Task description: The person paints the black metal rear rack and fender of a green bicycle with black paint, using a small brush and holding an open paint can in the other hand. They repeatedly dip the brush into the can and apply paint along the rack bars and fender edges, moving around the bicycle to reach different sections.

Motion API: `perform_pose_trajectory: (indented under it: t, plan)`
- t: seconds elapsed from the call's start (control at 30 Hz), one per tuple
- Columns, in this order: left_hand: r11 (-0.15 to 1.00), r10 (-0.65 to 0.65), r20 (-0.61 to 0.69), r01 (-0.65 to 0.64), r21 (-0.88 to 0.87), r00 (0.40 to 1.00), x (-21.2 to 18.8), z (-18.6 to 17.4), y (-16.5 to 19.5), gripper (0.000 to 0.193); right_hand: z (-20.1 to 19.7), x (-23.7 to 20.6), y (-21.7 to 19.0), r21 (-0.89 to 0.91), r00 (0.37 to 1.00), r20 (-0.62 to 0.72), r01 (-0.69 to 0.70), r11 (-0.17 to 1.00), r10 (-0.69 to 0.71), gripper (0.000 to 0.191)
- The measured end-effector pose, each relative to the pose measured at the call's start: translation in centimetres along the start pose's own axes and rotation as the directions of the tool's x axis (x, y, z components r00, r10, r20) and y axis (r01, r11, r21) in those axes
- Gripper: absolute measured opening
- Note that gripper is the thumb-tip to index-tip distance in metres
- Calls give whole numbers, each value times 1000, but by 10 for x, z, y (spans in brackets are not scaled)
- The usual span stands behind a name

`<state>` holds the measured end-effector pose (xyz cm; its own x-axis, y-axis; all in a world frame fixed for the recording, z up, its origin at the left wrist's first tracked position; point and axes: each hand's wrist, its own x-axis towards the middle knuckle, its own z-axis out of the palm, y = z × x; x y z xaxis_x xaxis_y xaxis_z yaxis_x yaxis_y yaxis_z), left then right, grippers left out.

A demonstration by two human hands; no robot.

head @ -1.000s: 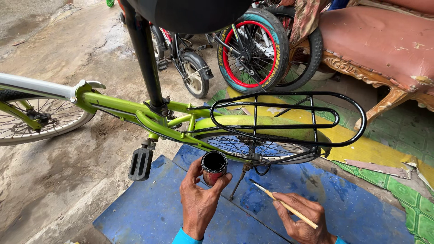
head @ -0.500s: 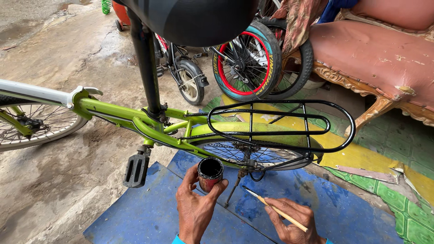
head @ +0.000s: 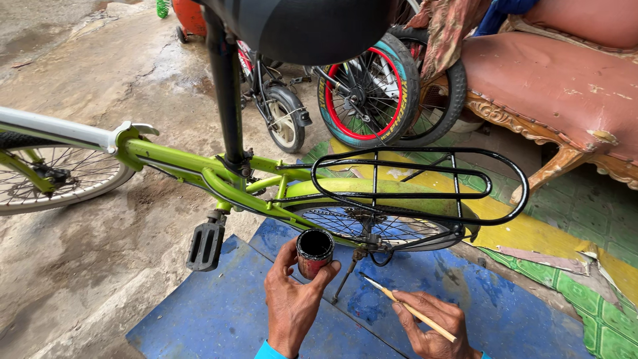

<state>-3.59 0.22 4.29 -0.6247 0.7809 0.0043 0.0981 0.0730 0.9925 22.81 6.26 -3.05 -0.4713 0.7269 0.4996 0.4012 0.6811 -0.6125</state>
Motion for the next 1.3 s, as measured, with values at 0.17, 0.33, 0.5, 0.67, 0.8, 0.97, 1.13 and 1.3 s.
perform_pose_trajectory:
  t: [0.17, 0.33, 0.5, 0.67, 0.8, 0.97, 1.13, 1.3]
  plan:
    - [999, -1, 13, 2, -38, 1000, -1, 1, 2, 54, -1, 0, -1, -55, 1000, 4, -10, 998, 10, 26]
    - [996, 58, -22, -59, -68, 998, -4, 3, 6, 56, 0, -1, -2, -53, 993, -46, -115, 992, 112, 24]
    - [997, 23, 7, -22, -72, 1000, -5, 3, 9, 57, -1, 0, -5, -47, 984, -35, -178, 983, 177, 24]
    - [996, 39, -1, -39, -75, 999, -4, 2, 10, 58, 2, -1, -4, -42, 972, -39, -235, 971, 234, 21]
    - [997, 33, 11, -32, -74, 999, -3, 1, 7, 58, 4, -1, 1, -51, 947, -6, -320, 946, 320, 21]
    - [996, 35, 12, -33, -80, 999, -2, 2, 7, 59, 3, -2, 3, -50, 953, -8, -302, 952, 302, 22]
    - [998, 8, 23, -6, -61, 1000, -3, 1, 7, 58, 1, -2, 0, -48, 956, -6, -292, 955, 292, 22]
    - [997, 35, 3, -35, -75, 999, -3, 0, 7, 57, 1, 0, -2, -47, 973, 2, -231, 972, 231, 23]
